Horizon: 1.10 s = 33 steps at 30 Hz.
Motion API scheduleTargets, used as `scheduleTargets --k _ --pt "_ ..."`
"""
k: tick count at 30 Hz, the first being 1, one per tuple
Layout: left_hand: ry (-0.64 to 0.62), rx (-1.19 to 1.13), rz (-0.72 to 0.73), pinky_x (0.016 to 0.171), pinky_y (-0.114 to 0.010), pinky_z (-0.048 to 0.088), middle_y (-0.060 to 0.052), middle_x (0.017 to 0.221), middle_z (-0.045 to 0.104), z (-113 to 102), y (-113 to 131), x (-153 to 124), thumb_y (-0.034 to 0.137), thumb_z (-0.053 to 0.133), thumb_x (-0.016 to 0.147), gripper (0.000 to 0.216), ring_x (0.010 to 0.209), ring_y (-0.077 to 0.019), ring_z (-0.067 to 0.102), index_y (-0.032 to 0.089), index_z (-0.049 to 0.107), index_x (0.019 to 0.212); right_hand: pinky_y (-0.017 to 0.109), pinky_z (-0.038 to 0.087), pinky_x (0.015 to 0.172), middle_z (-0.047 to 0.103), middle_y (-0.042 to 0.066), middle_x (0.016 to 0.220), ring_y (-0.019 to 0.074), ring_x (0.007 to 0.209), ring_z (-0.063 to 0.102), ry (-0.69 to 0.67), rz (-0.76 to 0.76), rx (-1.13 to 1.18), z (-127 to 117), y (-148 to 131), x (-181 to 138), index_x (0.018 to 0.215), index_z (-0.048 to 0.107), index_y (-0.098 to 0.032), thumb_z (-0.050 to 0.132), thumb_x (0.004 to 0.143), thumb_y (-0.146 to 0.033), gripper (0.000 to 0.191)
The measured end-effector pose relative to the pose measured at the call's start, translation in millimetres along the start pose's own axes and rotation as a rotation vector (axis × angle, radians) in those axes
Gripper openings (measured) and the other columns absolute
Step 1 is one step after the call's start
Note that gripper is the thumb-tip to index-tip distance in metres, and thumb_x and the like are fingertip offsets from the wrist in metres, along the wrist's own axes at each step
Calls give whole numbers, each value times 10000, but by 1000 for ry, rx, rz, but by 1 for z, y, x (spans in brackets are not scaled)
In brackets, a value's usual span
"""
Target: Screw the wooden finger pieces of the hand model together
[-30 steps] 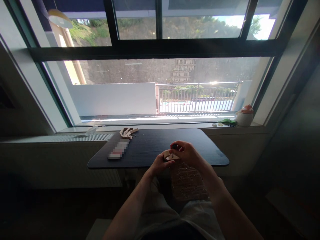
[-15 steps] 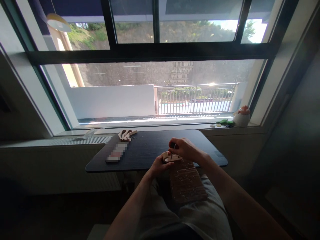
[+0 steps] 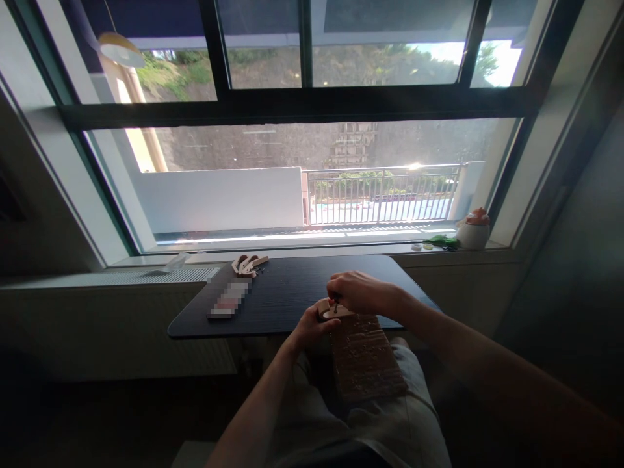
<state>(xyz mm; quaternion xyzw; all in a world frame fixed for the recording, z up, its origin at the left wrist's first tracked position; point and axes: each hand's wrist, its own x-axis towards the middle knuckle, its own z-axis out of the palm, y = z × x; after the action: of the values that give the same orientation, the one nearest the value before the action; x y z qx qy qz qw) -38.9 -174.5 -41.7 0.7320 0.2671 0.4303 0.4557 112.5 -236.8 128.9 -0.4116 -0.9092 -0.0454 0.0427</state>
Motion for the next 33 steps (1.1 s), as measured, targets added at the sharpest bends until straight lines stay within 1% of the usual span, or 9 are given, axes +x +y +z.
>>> scheduleTargets --k 5,9,13,16,18,21,24,27,33 --pt "12 -13 -41 769 -294 458 -68 911 658 1 0 -1 401 753 656 591 837 -199 592 104 559 1130 247 316 608 660 69 880 150 751 576 -44 12 -90 0 1 3 845 664 -148 519 815 -179 151" --pt "-14 9 0 778 -291 459 -64 936 653 -2 -4 -1 379 725 696 556 851 -191 589 112 547 1150 246 342 624 676 73 879 169 785 601 -70 52 -135 0 1 3 873 667 -158 507 848 -240 182" --pt "-17 10 6 809 -298 458 -66 973 653 -2 -7 0 359 726 698 543 886 -193 591 120 545 1151 253 357 591 686 94 863 205 788 626 -120 100 -181 -8 -3 4 933 671 -156 536 844 -293 211" --pt "1 -38 -27 803 -299 460 -62 959 662 0 -7 0 363 750 666 595 869 -191 597 122 533 1165 257 377 593 688 110 909 233 829 636 -164 108 -211 -17 -11 7 953 677 -150 592 800 -244 198" --pt "-7 -79 -41 788 -298 463 -58 946 666 2 -4 0 374 766 641 626 858 -192 598 124 532 1165 257 395 608 687 114 933 237 848 638 -197 102 -226 -21 -17 8 926 689 -145 594 787 -188 174" --pt "-9 -69 -53 755 -290 464 -48 893 667 3 3 -1 390 782 613 590 832 -193 595 123 576 1097 257 420 632 683 119 955 235 864 640 -228 88 -241 -22 -24 10 918 698 -132 571 792 -136 179" --pt "-2 -39 -52 739 -280 459 -37 843 662 3 10 -2 404 775 619 524 807 -185 586 117 607 1025 268 441 656 677 137 970 242 878 640 -230 83 -254 -20 -29 11 943 696 -111 550 810 -132 199" --pt "2 -46 -40 734 -274 455 -39 838 660 3 12 -1 408 773 621 515 799 -181 581 111 611 1009 285 455 672 684 150 921 255 872 646 -215 101 -267 -16 -29 11 937 698 -103 550 824 -165 196" --pt "-12 -32 -8 766 -279 450 -53 882 662 2 9 -2 414 757 646 515 823 -188 583 105 609 1030 301 461 678 687 166 887 271 871 650 -161 153 -283 -9 -22 9 929 688 -119 555 850 -317 252"
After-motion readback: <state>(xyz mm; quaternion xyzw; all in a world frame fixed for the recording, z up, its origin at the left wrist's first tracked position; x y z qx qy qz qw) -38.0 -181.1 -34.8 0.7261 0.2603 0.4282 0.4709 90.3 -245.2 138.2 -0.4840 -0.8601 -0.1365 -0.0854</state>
